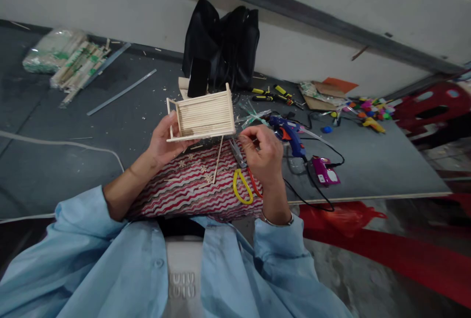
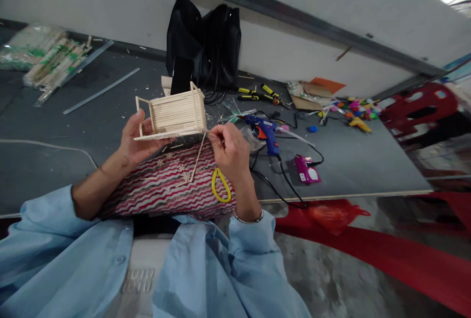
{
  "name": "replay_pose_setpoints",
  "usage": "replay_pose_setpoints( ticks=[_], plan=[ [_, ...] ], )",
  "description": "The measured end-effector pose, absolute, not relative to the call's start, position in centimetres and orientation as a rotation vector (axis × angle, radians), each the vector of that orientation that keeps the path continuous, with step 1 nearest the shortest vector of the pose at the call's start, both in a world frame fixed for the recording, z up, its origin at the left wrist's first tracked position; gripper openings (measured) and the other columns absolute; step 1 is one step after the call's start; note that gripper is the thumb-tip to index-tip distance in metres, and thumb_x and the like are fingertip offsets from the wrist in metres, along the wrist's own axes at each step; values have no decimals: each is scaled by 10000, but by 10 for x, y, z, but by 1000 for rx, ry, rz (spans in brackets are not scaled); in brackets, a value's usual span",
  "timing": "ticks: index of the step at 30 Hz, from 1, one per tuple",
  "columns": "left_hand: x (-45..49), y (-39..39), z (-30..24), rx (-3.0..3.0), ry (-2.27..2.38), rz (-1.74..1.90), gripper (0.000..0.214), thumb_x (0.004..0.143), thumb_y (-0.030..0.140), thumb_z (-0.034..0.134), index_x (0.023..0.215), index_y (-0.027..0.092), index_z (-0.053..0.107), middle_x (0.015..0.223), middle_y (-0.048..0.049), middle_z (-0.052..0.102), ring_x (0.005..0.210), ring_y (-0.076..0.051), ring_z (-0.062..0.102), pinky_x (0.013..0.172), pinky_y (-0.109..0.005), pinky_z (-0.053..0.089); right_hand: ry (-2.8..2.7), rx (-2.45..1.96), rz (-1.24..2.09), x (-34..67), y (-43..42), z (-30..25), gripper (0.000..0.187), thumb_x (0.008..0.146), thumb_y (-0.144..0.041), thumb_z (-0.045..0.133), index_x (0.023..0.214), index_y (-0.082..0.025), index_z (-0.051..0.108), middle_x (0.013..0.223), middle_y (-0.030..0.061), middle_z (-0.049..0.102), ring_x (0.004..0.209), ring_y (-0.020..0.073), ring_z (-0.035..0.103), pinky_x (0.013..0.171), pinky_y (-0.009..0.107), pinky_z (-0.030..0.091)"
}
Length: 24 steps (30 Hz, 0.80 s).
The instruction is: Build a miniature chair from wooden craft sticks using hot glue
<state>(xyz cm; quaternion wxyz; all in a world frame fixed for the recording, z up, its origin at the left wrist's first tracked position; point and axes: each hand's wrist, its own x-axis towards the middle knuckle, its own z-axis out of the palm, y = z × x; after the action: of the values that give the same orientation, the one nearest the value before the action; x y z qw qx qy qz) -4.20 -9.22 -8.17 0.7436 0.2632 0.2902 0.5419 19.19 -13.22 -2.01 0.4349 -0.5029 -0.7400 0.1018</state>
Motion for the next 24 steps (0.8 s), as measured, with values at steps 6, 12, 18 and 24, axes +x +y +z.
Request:
replay_pose_setpoints(
  ticks=[6, 12, 18, 24],
  plan=[
    [-42, -87, -85, 510, 598, 1247, 643, 757, 744, 676, 1129, 221, 713, 1301, -132, 722, 1319, -379, 615, 983, -500, 607, -1167, -933, 785, 196, -141, -12, 378, 886, -548, 736, 782, -245, 535, 704, -60, 447, 515, 85, 426, 419, 207, 394],
    [-42, -84, -86, 411, 554, 1237, 581, 798, 704, 651, 1138, 234, 686, 1246, -67, 739, 1272, -312, 648, 892, -391, 637, -1025, -913, 911, 193, -133, -12, 391, 795, -536, 830, 769, -234, 585, 704, -66, 455, 505, 58, 400, 404, 175, 388],
    [-43, -86, -83, 430, 577, 1227, 647, 786, 722, 660, 1152, 190, 706, 1262, -125, 728, 1205, -307, 680, 873, -388, 644, -1498, -1178, 426, 184, -127, -20, 219, 927, -371, 696, 1113, -275, 758, 915, 5, 718, 712, 128, 627, 580, 251, 516],
    [-44, -86, -84, 501, 590, 1197, 618, 793, 726, 637, 1110, 205, 736, 1209, -145, 749, 1172, -336, 706, 892, -466, 650, -1851, -1229, 269, 184, -122, -14, 245, 910, -292, 709, 1150, -294, 757, 984, 9, 738, 801, 159, 651, 656, 285, 525]
  ],
)
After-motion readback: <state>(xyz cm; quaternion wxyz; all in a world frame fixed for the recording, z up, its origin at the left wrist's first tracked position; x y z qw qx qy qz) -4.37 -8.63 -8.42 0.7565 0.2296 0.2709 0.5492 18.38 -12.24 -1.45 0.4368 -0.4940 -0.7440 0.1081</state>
